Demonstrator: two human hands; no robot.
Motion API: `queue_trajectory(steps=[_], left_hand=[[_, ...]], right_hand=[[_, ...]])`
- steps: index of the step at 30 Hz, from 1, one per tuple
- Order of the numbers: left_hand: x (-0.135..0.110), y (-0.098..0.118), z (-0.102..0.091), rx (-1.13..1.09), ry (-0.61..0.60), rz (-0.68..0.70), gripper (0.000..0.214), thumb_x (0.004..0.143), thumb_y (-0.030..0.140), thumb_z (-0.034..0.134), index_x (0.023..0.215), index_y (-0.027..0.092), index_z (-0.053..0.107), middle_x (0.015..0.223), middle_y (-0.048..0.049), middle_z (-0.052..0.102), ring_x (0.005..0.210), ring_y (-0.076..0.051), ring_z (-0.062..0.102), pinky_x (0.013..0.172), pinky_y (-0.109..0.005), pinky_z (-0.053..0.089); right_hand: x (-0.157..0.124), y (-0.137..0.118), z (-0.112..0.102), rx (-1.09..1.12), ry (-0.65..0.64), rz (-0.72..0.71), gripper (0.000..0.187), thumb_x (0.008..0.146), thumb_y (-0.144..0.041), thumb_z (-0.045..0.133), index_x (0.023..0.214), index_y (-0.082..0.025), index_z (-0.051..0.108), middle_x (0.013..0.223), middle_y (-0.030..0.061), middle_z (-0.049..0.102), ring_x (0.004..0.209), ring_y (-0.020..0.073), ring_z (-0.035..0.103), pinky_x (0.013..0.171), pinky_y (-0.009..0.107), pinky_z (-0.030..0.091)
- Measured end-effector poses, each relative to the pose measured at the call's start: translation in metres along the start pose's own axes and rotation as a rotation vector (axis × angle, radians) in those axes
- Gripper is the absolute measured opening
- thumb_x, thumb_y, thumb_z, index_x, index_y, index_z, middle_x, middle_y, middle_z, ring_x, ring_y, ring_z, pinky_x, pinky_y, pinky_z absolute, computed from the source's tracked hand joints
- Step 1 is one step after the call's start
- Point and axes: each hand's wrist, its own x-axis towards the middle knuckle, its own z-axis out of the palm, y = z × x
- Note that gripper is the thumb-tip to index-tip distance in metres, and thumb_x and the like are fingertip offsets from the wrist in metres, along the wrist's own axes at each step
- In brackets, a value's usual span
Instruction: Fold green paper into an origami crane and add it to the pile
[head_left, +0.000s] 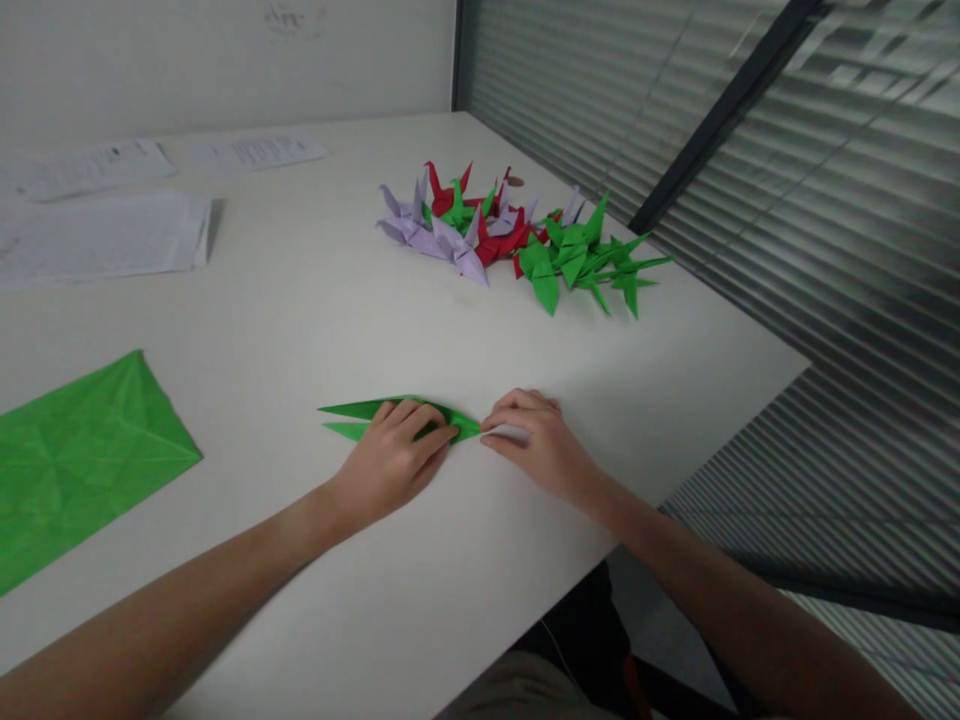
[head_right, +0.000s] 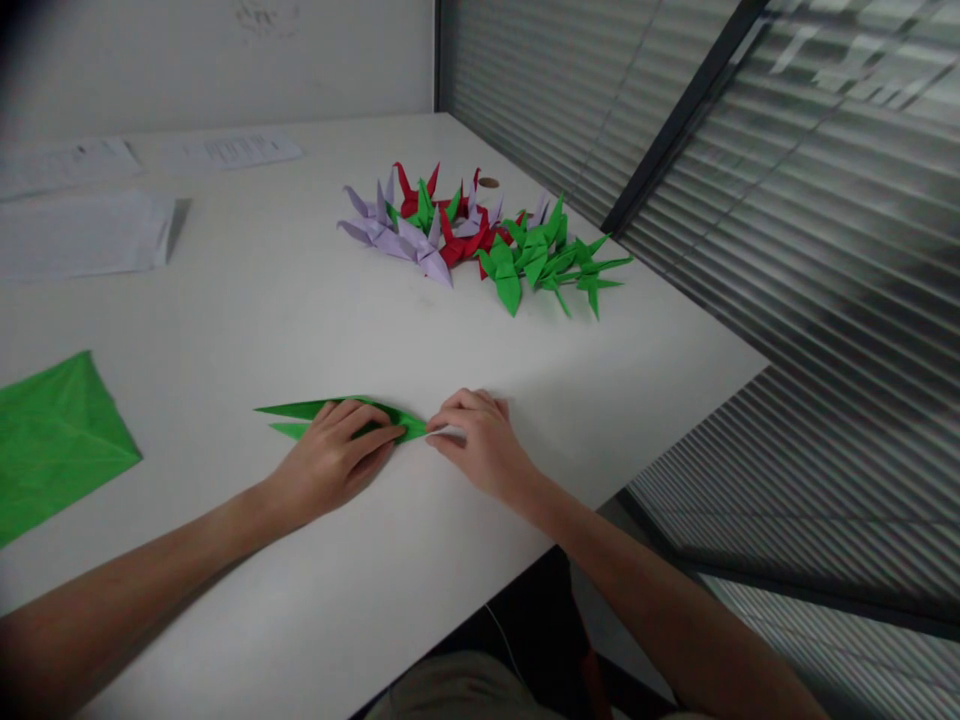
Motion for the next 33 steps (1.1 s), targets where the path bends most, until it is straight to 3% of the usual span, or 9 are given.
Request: queue_trajectory(steps=[11, 21, 33], left_hand=[[0.001, 0.001, 0.002, -0.024, 0.029, -0.036, 0.019, 0.096, 0.024, 0.051, 0.102, 0.016, 0.068, 0.093, -0.0083, 0.062, 0.087, -0.022, 0.053, 0.074, -0.037, 0.042], [0.005, 0.003, 0.005, -0.025, 0.02, -0.166, 0.017, 0.096, 0.022, 0.051, 0.086, 0.014, 0.062, 0.086, -0.007, 0.059, 0.082, -0.021, 0.051, 0.075, -0.037, 0.045], [0.006, 0.004, 0.007, -0.02, 0.003, -0.164, 0.019, 0.097, 0.018, 0.047, 0.083, 0.012, 0.06, 0.084, -0.0073, 0.057, 0.08, -0.021, 0.05, 0.075, -0.037, 0.045]], right_hand=[[0.003, -0.013, 0.011, -0.125, 0.024, 0.039, 0.009, 0.081, -0.017, 0.071, 0.075, -0.021, 0.066, 0.088, 0.0014, 0.062, 0.092, 0.0199, 0.055, 0.087, 0.036, 0.036], [0.002, -0.018, 0.007, -0.278, -0.076, -0.045, 0.009, 0.092, -0.022, 0.06, 0.085, -0.017, 0.064, 0.097, 0.0083, 0.06, 0.095, 0.0232, 0.051, 0.085, 0.037, 0.04], [0.006, -0.025, 0.008, -0.443, -0.134, -0.043, 0.014, 0.094, -0.024, 0.055, 0.089, -0.016, 0.064, 0.097, 0.0107, 0.059, 0.094, 0.0259, 0.048, 0.077, 0.037, 0.039]])
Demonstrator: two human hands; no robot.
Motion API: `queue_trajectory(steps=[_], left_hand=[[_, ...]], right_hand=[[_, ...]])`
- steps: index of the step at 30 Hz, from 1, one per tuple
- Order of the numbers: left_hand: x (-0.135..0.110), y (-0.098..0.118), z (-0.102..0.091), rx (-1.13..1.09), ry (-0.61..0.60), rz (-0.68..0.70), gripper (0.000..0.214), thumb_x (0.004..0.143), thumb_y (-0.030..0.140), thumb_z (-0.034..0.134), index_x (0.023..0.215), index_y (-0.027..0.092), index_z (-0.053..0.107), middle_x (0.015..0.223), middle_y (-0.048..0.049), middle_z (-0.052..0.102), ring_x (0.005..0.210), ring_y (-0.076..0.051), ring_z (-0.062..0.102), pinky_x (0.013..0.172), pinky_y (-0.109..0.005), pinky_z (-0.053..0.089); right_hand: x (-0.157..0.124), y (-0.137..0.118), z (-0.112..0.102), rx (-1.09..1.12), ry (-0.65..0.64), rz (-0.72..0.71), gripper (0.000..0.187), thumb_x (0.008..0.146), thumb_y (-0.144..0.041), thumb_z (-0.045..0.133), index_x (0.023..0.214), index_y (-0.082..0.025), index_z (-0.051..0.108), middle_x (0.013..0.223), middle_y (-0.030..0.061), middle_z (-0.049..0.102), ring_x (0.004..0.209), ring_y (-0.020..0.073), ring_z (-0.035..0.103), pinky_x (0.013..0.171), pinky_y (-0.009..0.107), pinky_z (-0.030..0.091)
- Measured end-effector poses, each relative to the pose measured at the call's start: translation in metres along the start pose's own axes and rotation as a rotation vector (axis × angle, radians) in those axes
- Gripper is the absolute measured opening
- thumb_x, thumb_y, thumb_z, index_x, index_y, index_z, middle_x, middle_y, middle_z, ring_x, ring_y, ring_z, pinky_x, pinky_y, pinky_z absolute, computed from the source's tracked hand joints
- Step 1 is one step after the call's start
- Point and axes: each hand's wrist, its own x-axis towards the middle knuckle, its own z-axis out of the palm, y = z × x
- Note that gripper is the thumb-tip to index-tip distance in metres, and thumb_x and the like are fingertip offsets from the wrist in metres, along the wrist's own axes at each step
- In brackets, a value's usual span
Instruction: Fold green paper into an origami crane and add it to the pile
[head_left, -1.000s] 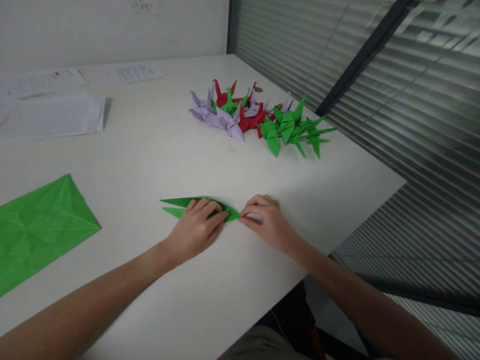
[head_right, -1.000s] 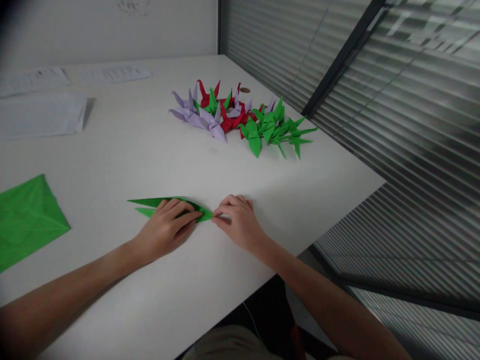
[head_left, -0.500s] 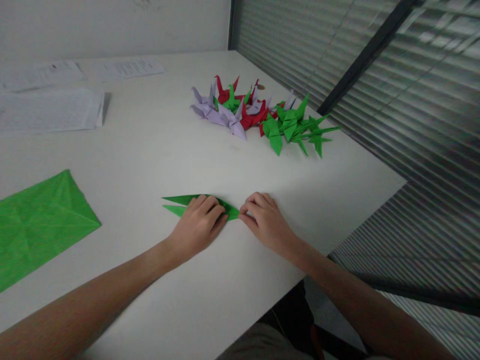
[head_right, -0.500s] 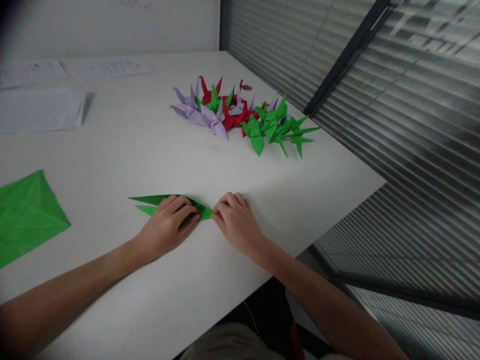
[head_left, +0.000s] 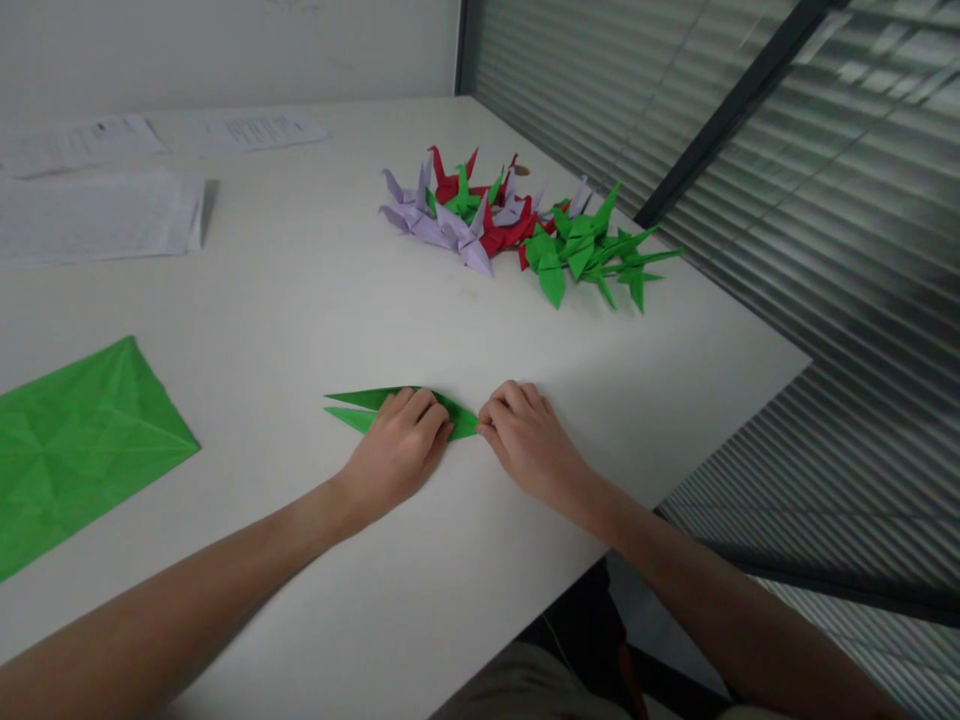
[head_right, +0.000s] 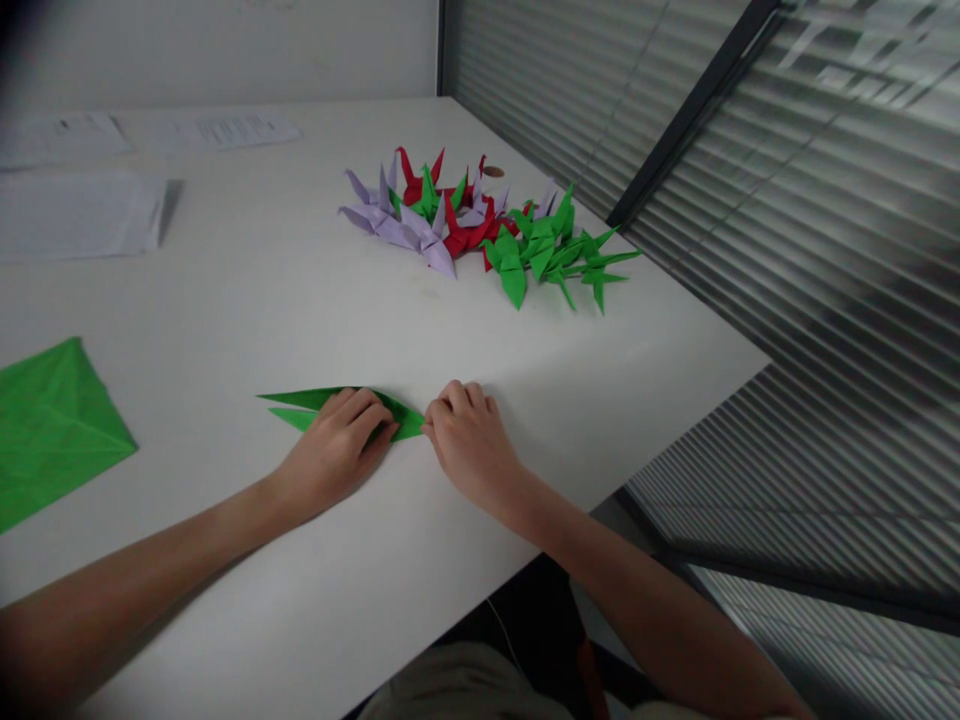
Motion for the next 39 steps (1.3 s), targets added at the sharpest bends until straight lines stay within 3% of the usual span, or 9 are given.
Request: queue_trajectory(steps=[12, 16, 19, 24, 28, 31, 35, 39], left_hand=[[0.0, 0.002, -0.002, 0.037, -0.006, 0.008, 0.017, 0.096, 0.018, 0.049, 0.084, 0.013, 0.06, 0.086, -0.0071, 0.058, 0.081, -0.022, 0.051, 0.074, -0.037, 0.046], [-0.001, 0.006, -0.007, 0.135, 0.02, 0.205, 0.017, 0.097, 0.016, 0.046, 0.095, 0.012, 0.062, 0.096, -0.0112, 0.061, 0.089, -0.025, 0.053, 0.075, -0.039, 0.048], [-0.004, 0.011, -0.009, 0.17, -0.036, 0.334, 0.017, 0.095, 0.01, 0.046, 0.098, 0.01, 0.063, 0.091, -0.0106, 0.062, 0.084, -0.024, 0.056, 0.072, -0.037, 0.05], [-0.012, 0.026, -0.01, 0.202, -0.114, 0.252, 0.031, 0.091, 0.016, 0.051, 0.119, 0.005, 0.058, 0.091, -0.0099, 0.061, 0.081, -0.026, 0.057, 0.071, -0.04, 0.052], [-0.014, 0.033, -0.012, 0.164, -0.161, 0.193, 0.032, 0.091, 0.021, 0.049, 0.116, 0.004, 0.06, 0.096, -0.0114, 0.06, 0.087, -0.027, 0.057, 0.075, -0.041, 0.052], [-0.013, 0.034, -0.012, 0.156, -0.162, 0.192, 0.03, 0.09, 0.02, 0.048, 0.113, 0.005, 0.061, 0.097, -0.012, 0.06, 0.088, -0.026, 0.057, 0.074, -0.041, 0.052], [-0.013, 0.033, -0.01, 0.16, -0.148, 0.2, 0.028, 0.09, 0.02, 0.048, 0.109, 0.006, 0.062, 0.096, -0.012, 0.06, 0.086, -0.026, 0.056, 0.073, -0.041, 0.052], [-0.013, 0.034, -0.009, 0.172, -0.143, 0.202, 0.025, 0.089, 0.019, 0.049, 0.106, 0.006, 0.063, 0.092, -0.0111, 0.059, 0.085, -0.026, 0.056, 0.071, -0.04, 0.052]], right_hand=[[0.005, 0.001, -0.01, 0.014, -0.085, -0.001, 0.015, 0.094, -0.025, 0.055, 0.09, -0.015, 0.066, 0.1, 0.011, 0.061, 0.095, 0.0245, 0.05, 0.082, 0.036, 0.041], [0.009, 0.001, -0.016, -0.018, -0.149, 0.006, 0.015, 0.094, -0.026, 0.057, 0.091, -0.015, 0.067, 0.101, 0.0112, 0.061, 0.096, 0.0251, 0.051, 0.082, 0.036, 0.041], [0.01, 0.001, -0.018, -0.038, -0.159, 0.002, 0.016, 0.094, -0.027, 0.056, 0.09, -0.015, 0.067, 0.101, 0.0111, 0.061, 0.096, 0.0249, 0.051, 0.081, 0.036, 0.041], [0.011, 0.0, -0.016, -0.043, -0.138, -0.002, 0.018, 0.095, -0.026, 0.054, 0.089, -0.015, 0.067, 0.099, 0.0105, 0.062, 0.094, 0.0245, 0.052, 0.08, 0.036, 0.041], [0.009, 0.005, -0.015, 0.075, -0.104, 0.02, 0.015, 0.092, -0.023, 0.057, 0.084, -0.016, 0.067, 0.094, 0.0081, 0.062, 0.092, 0.0222, 0.054, 0.083, 0.034, 0.043], [0.0, 0.011, -0.014, 0.285, 0.017, 0.064, 0.011, 0.091, -0.019, 0.058, 0.082, -0.018, 0.064, 0.088, 0.0041, 0.061, 0.083, 0.0169, 0.057, 0.079, 0.03, 0.045], [-0.019, 0.014, -0.011, 0.373, 0.161, 0.022, 0.017, 0.091, -0.013, 0.051, 0.1, -0.017, 0.065, 0.086, 0.0036, 0.061, 0.081, 0.016, 0.058, 0.078, 0.031, 0.048], [-0.03, 0.006, -0.003, 0.251, 0.107, -0.128, 0.031, 0.092, -0.013, 0.048, 0.116, -0.022, 0.065, 0.088, 0.0052, 0.058, 0.084, 0.0186, 0.055, 0.08, 0.034, 0.048]])
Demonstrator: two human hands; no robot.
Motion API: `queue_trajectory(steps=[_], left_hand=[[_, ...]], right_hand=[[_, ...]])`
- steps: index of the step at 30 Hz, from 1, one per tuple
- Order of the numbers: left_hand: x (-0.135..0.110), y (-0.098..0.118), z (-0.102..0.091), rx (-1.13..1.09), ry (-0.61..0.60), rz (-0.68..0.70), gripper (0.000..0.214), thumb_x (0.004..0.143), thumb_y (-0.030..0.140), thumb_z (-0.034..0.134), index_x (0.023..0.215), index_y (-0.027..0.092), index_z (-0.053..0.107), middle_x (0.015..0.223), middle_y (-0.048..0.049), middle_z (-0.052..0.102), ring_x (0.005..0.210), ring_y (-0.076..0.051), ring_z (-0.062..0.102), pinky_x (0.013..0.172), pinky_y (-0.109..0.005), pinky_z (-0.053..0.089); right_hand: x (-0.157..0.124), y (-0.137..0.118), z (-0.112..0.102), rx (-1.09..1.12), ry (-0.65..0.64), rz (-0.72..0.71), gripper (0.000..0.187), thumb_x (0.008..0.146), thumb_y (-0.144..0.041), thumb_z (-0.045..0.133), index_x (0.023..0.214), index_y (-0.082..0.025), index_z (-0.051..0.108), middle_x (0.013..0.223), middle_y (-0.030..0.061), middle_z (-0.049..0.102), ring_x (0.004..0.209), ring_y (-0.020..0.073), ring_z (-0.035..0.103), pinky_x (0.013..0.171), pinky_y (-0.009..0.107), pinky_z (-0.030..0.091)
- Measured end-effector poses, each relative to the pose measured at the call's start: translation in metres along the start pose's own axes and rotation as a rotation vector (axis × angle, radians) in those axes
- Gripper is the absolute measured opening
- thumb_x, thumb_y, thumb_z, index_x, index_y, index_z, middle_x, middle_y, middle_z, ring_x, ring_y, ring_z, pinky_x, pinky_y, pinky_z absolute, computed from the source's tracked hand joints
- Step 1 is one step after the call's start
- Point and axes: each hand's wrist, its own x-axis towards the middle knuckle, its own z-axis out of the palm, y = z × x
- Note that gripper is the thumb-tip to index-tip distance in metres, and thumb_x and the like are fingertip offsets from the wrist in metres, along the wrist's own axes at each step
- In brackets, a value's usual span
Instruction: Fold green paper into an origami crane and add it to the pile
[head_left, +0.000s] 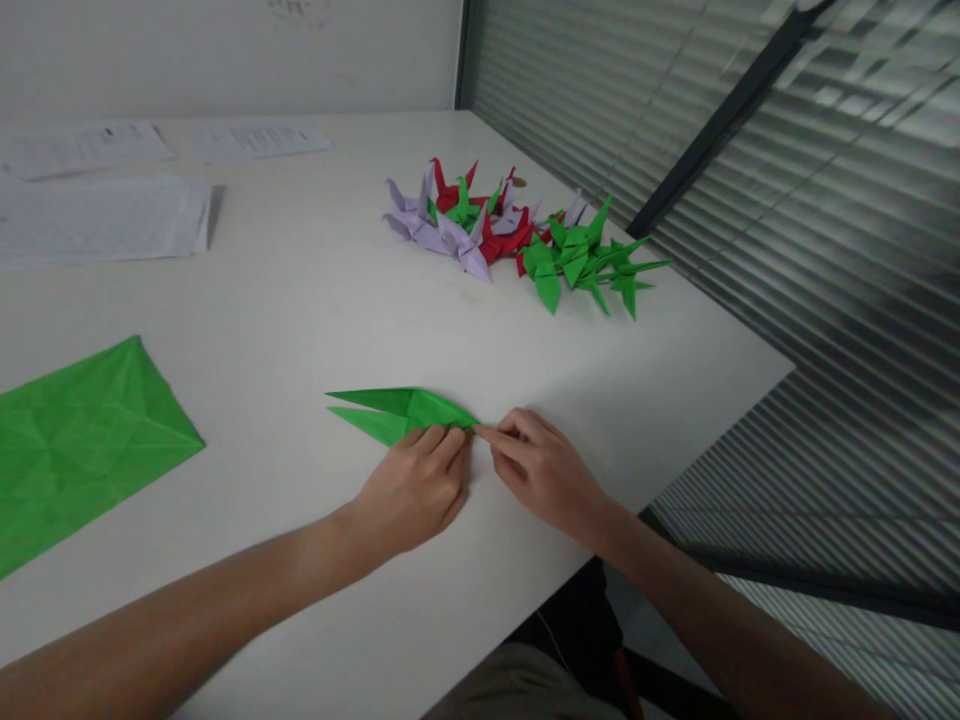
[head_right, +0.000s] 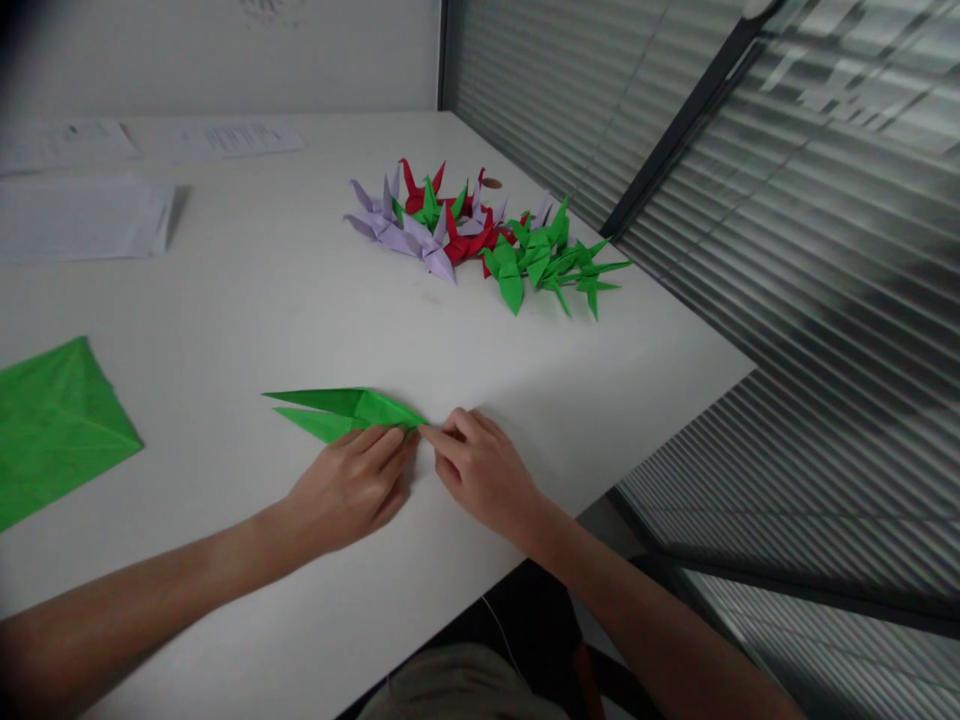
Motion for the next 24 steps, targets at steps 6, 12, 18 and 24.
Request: queue_trajectory(steps=[6, 12, 18, 24], left_hand=[[0.0, 0.001, 0.001, 0.012, 0.004, 0.008, 0.028, 0.087, 0.019, 0.052, 0.107, 0.004, 0.063, 0.093, -0.0119, 0.059, 0.087, -0.027, 0.056, 0.073, -0.041, 0.053], [-0.001, 0.0, 0.0, -0.014, -0.004, 0.005, 0.026, 0.088, 0.019, 0.051, 0.106, 0.006, 0.063, 0.099, -0.0128, 0.06, 0.09, -0.027, 0.057, 0.076, -0.04, 0.053], [-0.002, 0.0, -0.001, 0.001, -0.02, 0.013, 0.022, 0.089, 0.019, 0.049, 0.099, 0.007, 0.064, 0.099, -0.0135, 0.061, 0.09, -0.027, 0.057, 0.074, -0.04, 0.053], [-0.002, 0.0, 0.001, -0.006, -0.007, 0.011, 0.026, 0.089, 0.018, 0.048, 0.107, 0.006, 0.062, 0.101, -0.0146, 0.061, 0.092, -0.028, 0.058, 0.076, -0.042, 0.053]], right_hand=[[0.001, -0.006, 0.004, -0.22, -0.058, -0.027, 0.031, 0.089, -0.015, 0.053, 0.115, -0.021, 0.069, 0.087, 0.0073, 0.058, 0.086, 0.0231, 0.048, 0.078, 0.039, 0.043], [-0.002, 0.007, 0.001, -0.267, -0.012, -0.104, 0.03, 0.089, -0.015, 0.053, 0.114, -0.02, 0.069, 0.086, 0.0069, 0.06, 0.086, 0.023, 0.048, 0.078, 0.04, 0.041], [-0.016, 0.021, 0.001, -0.107, 0.232, -0.148, 0.038, 0.089, -0.009, 0.049, 0.121, -0.022, 0.064, 0.081, 0.0042, 0.057, 0.077, 0.0192, 0.049, 0.074, 0.035, 0.045], [-0.01, 0.009, 0.005, -0.112, 0.08, -0.155, 0.034, 0.091, -0.014, 0.049, 0.12, -0.022, 0.066, 0.082, 0.005, 0.058, 0.08, 0.0203, 0.051, 0.079, 0.038, 0.045]])
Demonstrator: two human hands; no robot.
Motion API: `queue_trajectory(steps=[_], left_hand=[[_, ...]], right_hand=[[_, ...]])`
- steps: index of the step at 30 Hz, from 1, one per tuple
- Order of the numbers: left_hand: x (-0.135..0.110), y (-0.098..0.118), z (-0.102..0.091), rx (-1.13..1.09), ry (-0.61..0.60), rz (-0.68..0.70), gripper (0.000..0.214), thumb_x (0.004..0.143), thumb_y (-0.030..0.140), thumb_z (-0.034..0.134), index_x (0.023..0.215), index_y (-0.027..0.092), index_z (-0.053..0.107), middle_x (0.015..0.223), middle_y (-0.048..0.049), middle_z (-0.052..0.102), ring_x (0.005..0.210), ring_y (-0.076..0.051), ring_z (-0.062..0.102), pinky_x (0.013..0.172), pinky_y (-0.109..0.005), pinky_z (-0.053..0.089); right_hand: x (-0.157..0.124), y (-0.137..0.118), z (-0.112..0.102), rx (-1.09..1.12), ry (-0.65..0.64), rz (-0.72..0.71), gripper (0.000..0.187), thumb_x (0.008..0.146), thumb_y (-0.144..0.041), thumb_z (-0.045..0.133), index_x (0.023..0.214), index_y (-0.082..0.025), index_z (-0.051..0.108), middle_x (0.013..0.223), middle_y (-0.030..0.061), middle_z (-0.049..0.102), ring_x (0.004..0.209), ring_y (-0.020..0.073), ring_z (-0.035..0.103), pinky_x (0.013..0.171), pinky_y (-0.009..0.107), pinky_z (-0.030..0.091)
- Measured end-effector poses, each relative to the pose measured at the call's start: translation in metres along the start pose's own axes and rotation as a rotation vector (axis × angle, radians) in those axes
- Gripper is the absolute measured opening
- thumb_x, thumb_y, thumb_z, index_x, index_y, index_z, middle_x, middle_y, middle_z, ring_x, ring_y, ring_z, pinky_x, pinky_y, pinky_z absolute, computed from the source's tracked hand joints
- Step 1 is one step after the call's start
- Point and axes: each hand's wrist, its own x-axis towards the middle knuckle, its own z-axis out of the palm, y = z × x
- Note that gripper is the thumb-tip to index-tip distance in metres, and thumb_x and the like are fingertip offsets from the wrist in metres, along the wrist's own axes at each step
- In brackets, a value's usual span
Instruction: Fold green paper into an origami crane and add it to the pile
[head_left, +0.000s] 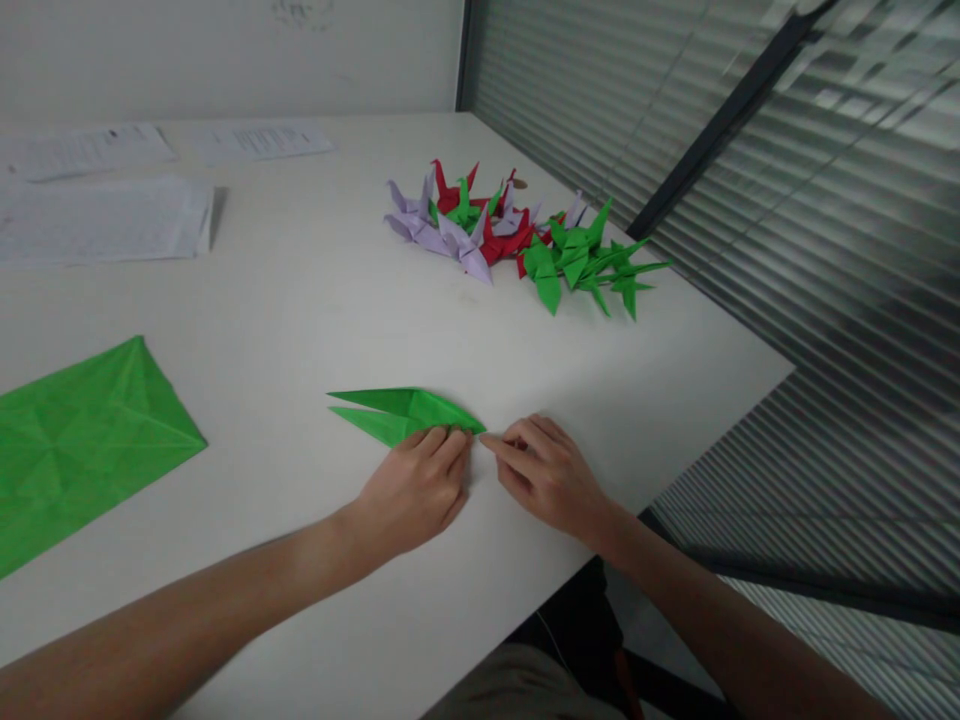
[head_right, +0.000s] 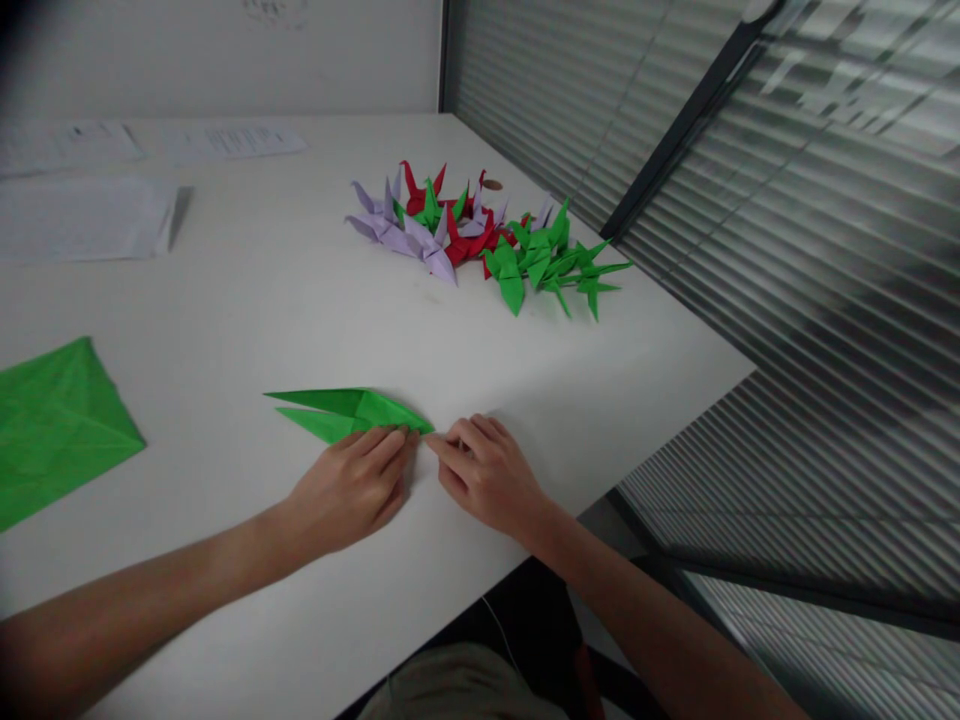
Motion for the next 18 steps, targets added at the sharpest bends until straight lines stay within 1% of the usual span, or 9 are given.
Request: queue_trajectory(steps=[2, 4, 7, 9, 11, 14, 16, 18], left_hand=[[0.0, -0.001, 0.001, 0.011, 0.002, 0.002, 0.029, 0.09, 0.019, 0.047, 0.112, 0.006, 0.061, 0.1, -0.0145, 0.061, 0.091, -0.028, 0.058, 0.076, -0.042, 0.052], [-0.001, -0.001, 0.002, 0.021, 0.007, -0.002, 0.033, 0.091, 0.02, 0.046, 0.117, 0.005, 0.059, 0.102, -0.0145, 0.061, 0.092, -0.028, 0.058, 0.076, -0.041, 0.052], [-0.002, -0.001, 0.002, 0.012, 0.015, -0.024, 0.036, 0.092, 0.022, 0.046, 0.122, 0.005, 0.057, 0.103, -0.0143, 0.062, 0.093, -0.028, 0.058, 0.078, -0.042, 0.053], [-0.002, 0.0, 0.001, 0.0, 0.012, -0.04, 0.034, 0.092, 0.021, 0.047, 0.121, 0.006, 0.057, 0.101, -0.014, 0.062, 0.092, -0.028, 0.059, 0.077, -0.043, 0.053], [-0.002, -0.001, 0.001, -0.029, 0.017, -0.046, 0.032, 0.092, 0.02, 0.048, 0.118, 0.007, 0.058, 0.101, -0.0146, 0.063, 0.093, -0.029, 0.06, 0.079, -0.044, 0.054], [-0.002, -0.003, 0.003, -0.123, 0.054, -0.006, 0.031, 0.091, 0.018, 0.048, 0.119, 0.007, 0.058, 0.11, -0.0171, 0.063, 0.106, -0.03, 0.06, 0.092, -0.048, 0.053], [-0.002, -0.006, 0.005, -0.177, 0.067, 0.043, 0.035, 0.092, 0.017, 0.047, 0.125, 0.008, 0.056, 0.12, -0.0179, 0.061, 0.118, -0.03, 0.056, 0.105, -0.052, 0.046], [-0.002, -0.009, 0.007, -0.207, 0.06, 0.069, 0.039, 0.092, 0.016, 0.047, 0.13, 0.011, 0.053, 0.128, -0.0164, 0.059, 0.13, -0.03, 0.049, 0.113, -0.056, 0.037]], right_hand=[[0.004, -0.002, 0.002, -0.019, -0.052, 0.016, 0.033, 0.092, -0.017, 0.049, 0.121, -0.021, 0.066, 0.085, 0.0061, 0.058, 0.083, 0.021, 0.051, 0.08, 0.039, 0.045], [0.006, -0.003, 0.003, -0.027, -0.07, 0.027, 0.032, 0.093, -0.018, 0.048, 0.12, -0.021, 0.066, 0.086, 0.0063, 0.058, 0.084, 0.0209, 0.05, 0.081, 0.039, 0.045], [0.004, -0.001, 0.003, -0.024, -0.06, 0.024, 0.029, 0.094, -0.019, 0.049, 0.116, -0.023, 0.068, 0.084, 0.0055, 0.057, 0.083, 0.0203, 0.05, 0.082, 0.039, 0.045], [0.003, 0.0, 0.003, 0.001, -0.041, 0.02, 0.028, 0.094, -0.019, 0.05, 0.113, -0.023, 0.07, 0.083, 0.0054, 0.057, 0.082, 0.0198, 0.051, 0.081, 0.038, 0.046], [0.004, 0.002, 0.003, 0.073, -0.008, 0.043, 0.029, 0.094, -0.018, 0.05, 0.116, -0.023, 0.068, 0.087, 0.0056, 0.058, 0.083, 0.0192, 0.053, 0.081, 0.038, 0.048], [0.012, 0.004, 0.005, 0.192, 0.079, 0.148, 0.033, 0.094, -0.021, 0.051, 0.125, -0.023, 0.061, 0.094, 0.0063, 0.059, 0.089, 0.019, 0.057, 0.083, 0.036, 0.051], [0.021, 0.007, 0.007, 0.232, 0.13, 0.227, 0.035, 0.093, -0.024, 0.054, 0.128, -0.021, 0.058, 0.095, 0.0066, 0.059, 0.09, 0.0195, 0.058, 0.084, 0.037, 0.052], [0.033, 0.01, 0.008, 0.27, 0.16, 0.277, 0.038, 0.092, -0.026, 0.056, 0.129, -0.02, 0.057, 0.093, 0.0062, 0.059, 0.087, 0.0191, 0.059, 0.081, 0.036, 0.053]])
